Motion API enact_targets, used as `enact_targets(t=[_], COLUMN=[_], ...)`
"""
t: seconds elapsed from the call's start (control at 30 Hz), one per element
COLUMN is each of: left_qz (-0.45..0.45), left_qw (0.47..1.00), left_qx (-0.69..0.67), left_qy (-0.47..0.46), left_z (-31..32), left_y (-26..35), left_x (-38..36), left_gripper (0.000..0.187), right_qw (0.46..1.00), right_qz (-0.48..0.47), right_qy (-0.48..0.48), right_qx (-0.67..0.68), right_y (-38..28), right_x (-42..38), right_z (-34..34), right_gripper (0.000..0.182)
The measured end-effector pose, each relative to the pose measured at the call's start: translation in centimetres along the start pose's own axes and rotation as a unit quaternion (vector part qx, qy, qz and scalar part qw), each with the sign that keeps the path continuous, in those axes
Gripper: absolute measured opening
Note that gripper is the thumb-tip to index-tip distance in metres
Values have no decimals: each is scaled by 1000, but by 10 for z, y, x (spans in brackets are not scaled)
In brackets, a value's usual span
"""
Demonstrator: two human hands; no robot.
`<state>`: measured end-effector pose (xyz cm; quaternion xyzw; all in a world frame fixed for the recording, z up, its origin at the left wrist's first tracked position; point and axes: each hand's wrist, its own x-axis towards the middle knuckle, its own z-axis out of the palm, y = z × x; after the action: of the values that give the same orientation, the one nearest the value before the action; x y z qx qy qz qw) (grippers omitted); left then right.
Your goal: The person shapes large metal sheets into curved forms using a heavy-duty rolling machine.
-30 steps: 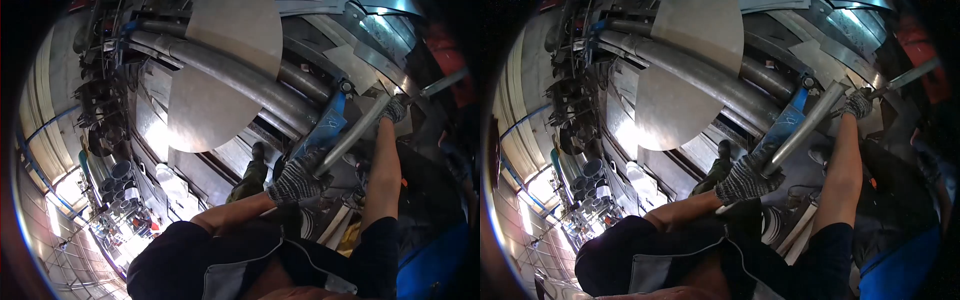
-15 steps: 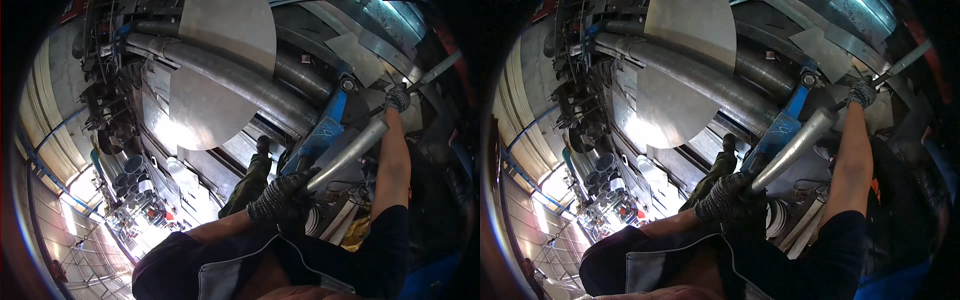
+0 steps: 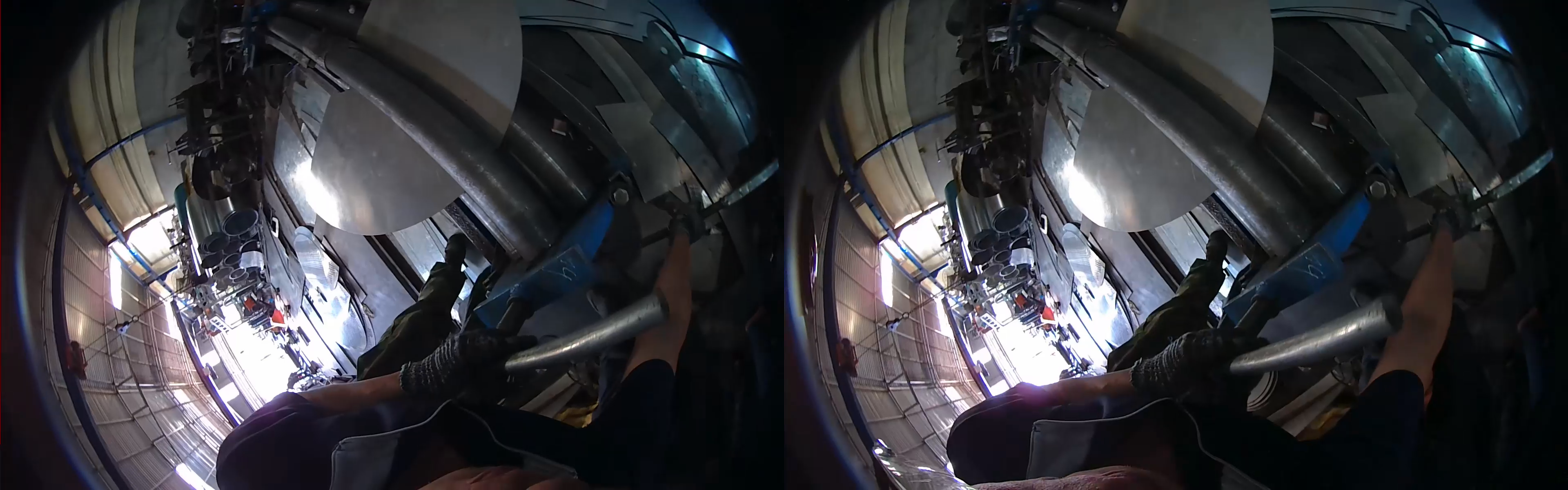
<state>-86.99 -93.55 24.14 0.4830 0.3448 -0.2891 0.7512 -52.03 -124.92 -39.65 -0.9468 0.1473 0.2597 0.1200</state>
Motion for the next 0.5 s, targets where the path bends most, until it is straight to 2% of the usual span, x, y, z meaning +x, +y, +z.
enact_targets(t=[0.03,0.07,0.1,0.13,0.23,0.27,0.3,0.4,0.5], left_qz=[-44,64,168,190,156,153,152,159,167], left_qw=[998,989,934,916,942,943,942,938,934], left_qx=[-49,135,313,347,288,287,288,291,298], left_qy=[11,8,45,66,73,79,86,96,103], left_z=[-1,-3,-5,-3,3,6,7,8,9], left_y=[2,2,2,0,-4,-6,-9,-17,-24], left_x=[-2,-2,-3,-3,0,1,2,3,0], left_gripper=[59,59,60,61,63,64,65,67,69], right_qw=[999,997,1000,999,970,971,994,994,972], right_qz=[-5,-9,-20,-27,-80,-84,-11,12,58], right_qy=[-8,-15,-2,3,-34,-36,-65,-69,-171], right_qx=[39,78,-6,-43,-227,-222,-89,88,148], right_y=[3,3,1,-18,-53,-50,-35,0,-6], right_x=[3,4,0,-20,-59,-53,-28,10,14], right_z=[8,14,16,-1,-37,-27,-1,51,46], right_gripper=[38,38,36,36,32,32,32,38,50])
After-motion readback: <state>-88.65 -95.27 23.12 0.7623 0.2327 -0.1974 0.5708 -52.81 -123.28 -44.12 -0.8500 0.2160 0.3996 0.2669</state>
